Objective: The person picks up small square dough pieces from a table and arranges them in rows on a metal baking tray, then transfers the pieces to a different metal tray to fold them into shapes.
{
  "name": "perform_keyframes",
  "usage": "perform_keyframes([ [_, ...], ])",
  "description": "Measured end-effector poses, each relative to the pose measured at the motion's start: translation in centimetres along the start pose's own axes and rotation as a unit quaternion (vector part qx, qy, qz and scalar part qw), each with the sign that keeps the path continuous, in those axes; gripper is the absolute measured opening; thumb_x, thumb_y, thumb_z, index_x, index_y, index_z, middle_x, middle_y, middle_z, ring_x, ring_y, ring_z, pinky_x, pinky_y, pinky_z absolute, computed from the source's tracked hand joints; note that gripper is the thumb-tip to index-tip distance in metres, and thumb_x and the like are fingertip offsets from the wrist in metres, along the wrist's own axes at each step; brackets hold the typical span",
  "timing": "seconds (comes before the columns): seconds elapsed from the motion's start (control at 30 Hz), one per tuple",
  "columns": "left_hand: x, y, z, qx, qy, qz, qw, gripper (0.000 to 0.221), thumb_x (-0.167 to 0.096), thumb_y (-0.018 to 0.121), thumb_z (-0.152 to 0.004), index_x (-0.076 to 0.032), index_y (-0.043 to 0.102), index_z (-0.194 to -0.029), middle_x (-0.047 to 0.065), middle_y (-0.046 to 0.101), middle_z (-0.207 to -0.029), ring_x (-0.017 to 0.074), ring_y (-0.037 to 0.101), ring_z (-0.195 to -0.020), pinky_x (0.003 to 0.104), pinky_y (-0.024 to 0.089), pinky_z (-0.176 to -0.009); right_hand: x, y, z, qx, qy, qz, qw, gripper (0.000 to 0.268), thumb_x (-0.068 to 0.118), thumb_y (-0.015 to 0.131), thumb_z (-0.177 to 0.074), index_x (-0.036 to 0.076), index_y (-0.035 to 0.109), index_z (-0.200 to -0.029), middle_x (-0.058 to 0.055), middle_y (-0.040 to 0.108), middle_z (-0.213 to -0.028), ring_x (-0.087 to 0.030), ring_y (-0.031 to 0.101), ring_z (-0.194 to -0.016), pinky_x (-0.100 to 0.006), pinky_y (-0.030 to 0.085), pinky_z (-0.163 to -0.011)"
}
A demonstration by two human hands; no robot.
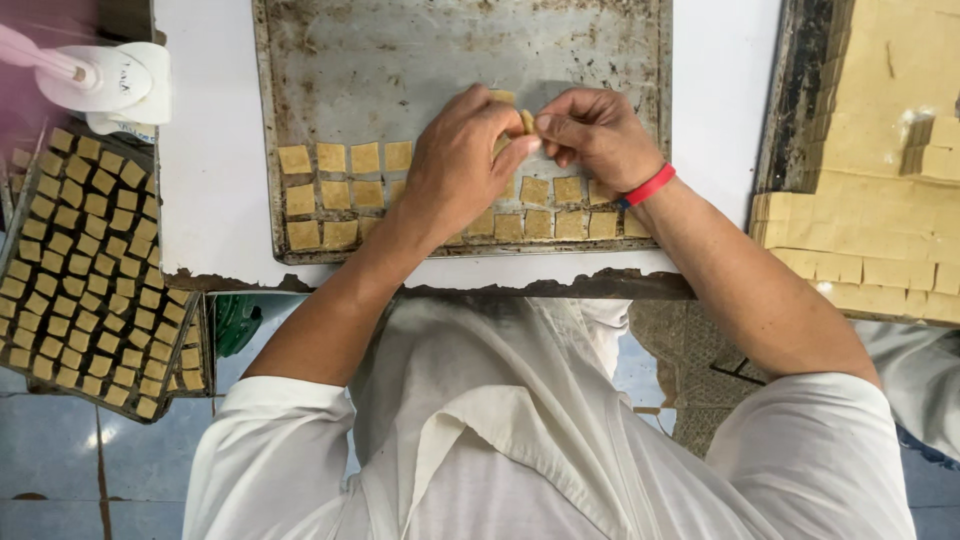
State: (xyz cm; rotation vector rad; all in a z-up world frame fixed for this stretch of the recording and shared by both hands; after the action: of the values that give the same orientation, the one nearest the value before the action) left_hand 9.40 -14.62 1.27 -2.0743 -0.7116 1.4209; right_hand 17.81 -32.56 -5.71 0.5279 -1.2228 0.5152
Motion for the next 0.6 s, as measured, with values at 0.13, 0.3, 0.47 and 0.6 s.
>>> perform_keyframes([
  [0.13, -0.4, 0.0, -0.6, -0.007, -0.017, 0.065, 0.998, 0.012, -0.010, 0.074, -0.095, -0.003, 0.065, -0.092, 0.007, 0.062, -0.092, 0.0187, 0.063, -0.085, 0.038, 0.054, -0.076, 1.1, 0.2, 0.7, 0.023, -0.041, 0.022, 0.999, 0.007, 0.006, 0.065, -0.105, 0.005, 0.072, -0.105, -0.005, 0.071, -0.089, -0.009, 0.064, -0.076, -0.022, 0.054, -0.068],
  [0.3, 0.7, 0.2, -1.3, 0.011, -0.007, -0.043, 0.999, 0.009, -0.006, 0.074, -0.095, -0.002, 0.066, -0.092, 0.010, 0.062, -0.094, 0.0217, 0.061, -0.082, 0.038, 0.054, -0.075, 4.1, -2.0, 2.3, 0.006, -0.021, 0.167, 0.986, 0.008, 0.007, 0.058, -0.104, 0.005, 0.065, -0.102, -0.005, 0.072, -0.090, -0.011, 0.068, -0.075, -0.026, 0.056, -0.064],
  [0.47, -1.0, 3.0, -0.5, 0.041, 0.132, -0.212, 0.967, 0.006, -0.008, 0.075, -0.094, -0.005, 0.072, -0.091, 0.010, 0.066, -0.102, 0.0206, 0.063, -0.098, 0.037, 0.057, -0.092, 5.0, -1.0, 3.3, 0.061, -0.042, 0.524, 0.848, 0.013, 0.009, 0.060, -0.105, 0.004, 0.071, -0.102, -0.009, 0.074, -0.087, -0.018, 0.070, -0.071, -0.035, 0.059, -0.071],
  [0.6, -0.1, 3.2, -0.4, 0.089, 0.075, -0.105, 0.988, 0.021, -0.017, 0.082, -0.087, -0.002, 0.076, -0.101, 0.009, 0.067, -0.100, 0.0228, 0.062, -0.097, 0.038, 0.055, -0.094, 5.8, -0.4, 3.4, -0.015, -0.133, 0.603, 0.786, 0.014, 0.010, 0.064, -0.102, 0.005, 0.073, -0.110, -0.011, 0.074, -0.102, -0.024, 0.071, -0.078, -0.040, 0.060, -0.075],
])
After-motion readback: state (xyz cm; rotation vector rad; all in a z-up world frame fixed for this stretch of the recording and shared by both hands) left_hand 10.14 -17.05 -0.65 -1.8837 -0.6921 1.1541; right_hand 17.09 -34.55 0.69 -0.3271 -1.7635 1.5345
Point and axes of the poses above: each hand's wrist, its own z-axis away from the middle knuckle, its own y-axis out of the palm, x = y × z, the point moved 5 cm from there along -z, towards the middle knuckle
